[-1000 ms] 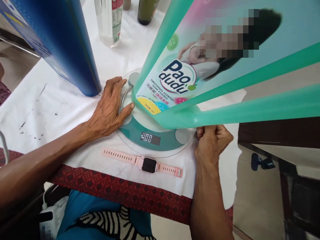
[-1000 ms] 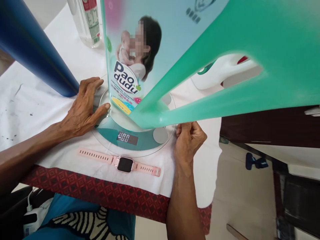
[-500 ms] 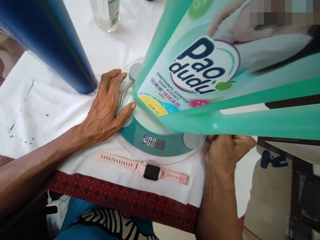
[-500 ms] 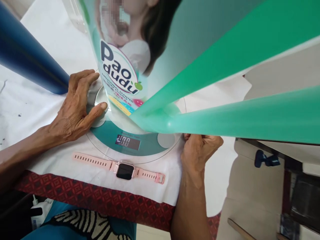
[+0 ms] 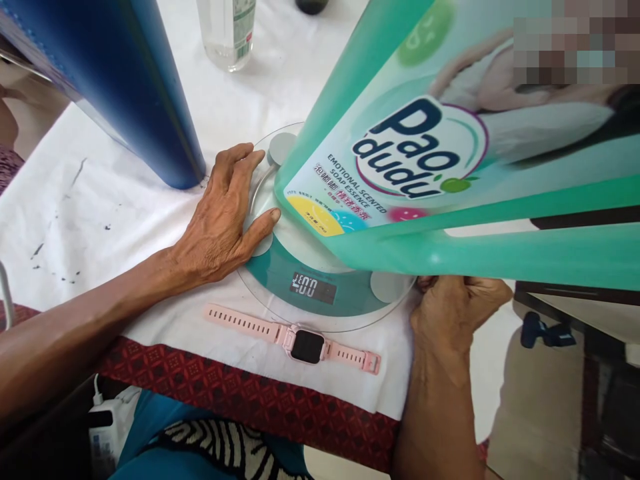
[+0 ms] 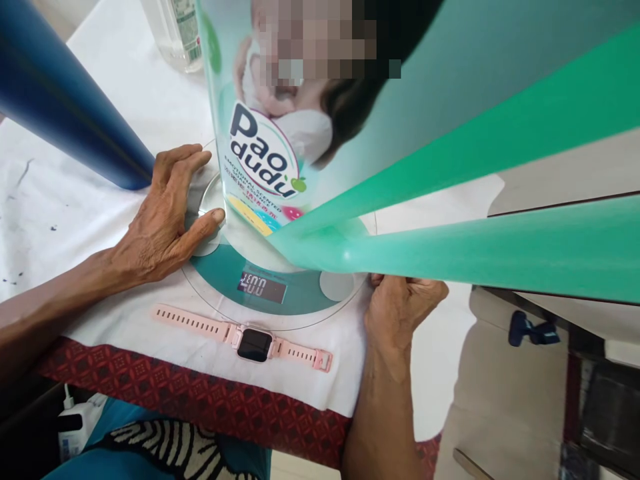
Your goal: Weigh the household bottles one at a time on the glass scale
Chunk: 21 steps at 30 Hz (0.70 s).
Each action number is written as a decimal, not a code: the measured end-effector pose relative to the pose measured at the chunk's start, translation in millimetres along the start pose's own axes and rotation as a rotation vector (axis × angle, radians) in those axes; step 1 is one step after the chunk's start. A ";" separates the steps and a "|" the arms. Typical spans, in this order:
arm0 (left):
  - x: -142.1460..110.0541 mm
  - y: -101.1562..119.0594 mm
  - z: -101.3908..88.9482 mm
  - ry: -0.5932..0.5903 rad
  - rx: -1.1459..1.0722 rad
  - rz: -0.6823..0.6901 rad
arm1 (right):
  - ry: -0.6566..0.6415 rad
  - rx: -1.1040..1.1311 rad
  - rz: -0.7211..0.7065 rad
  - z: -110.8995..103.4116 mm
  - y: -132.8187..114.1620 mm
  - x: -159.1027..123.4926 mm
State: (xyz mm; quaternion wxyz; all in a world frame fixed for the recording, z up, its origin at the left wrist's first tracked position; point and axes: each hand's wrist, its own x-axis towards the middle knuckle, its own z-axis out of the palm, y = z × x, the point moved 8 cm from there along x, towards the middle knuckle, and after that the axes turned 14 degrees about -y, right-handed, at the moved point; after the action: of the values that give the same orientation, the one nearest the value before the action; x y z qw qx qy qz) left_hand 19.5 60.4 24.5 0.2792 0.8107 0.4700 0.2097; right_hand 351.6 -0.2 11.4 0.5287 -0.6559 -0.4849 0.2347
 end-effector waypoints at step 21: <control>-9.6 0.3 1.0 0.079 0.020 0.076 | -0.027 0.313 -0.307 17.6 -123.1 17.5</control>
State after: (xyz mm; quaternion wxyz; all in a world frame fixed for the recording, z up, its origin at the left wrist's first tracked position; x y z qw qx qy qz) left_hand 15.7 51.6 23.2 0.2441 0.8218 0.4518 0.2470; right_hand 296.8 19.9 122.6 0.6470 -0.4811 -0.5438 0.2328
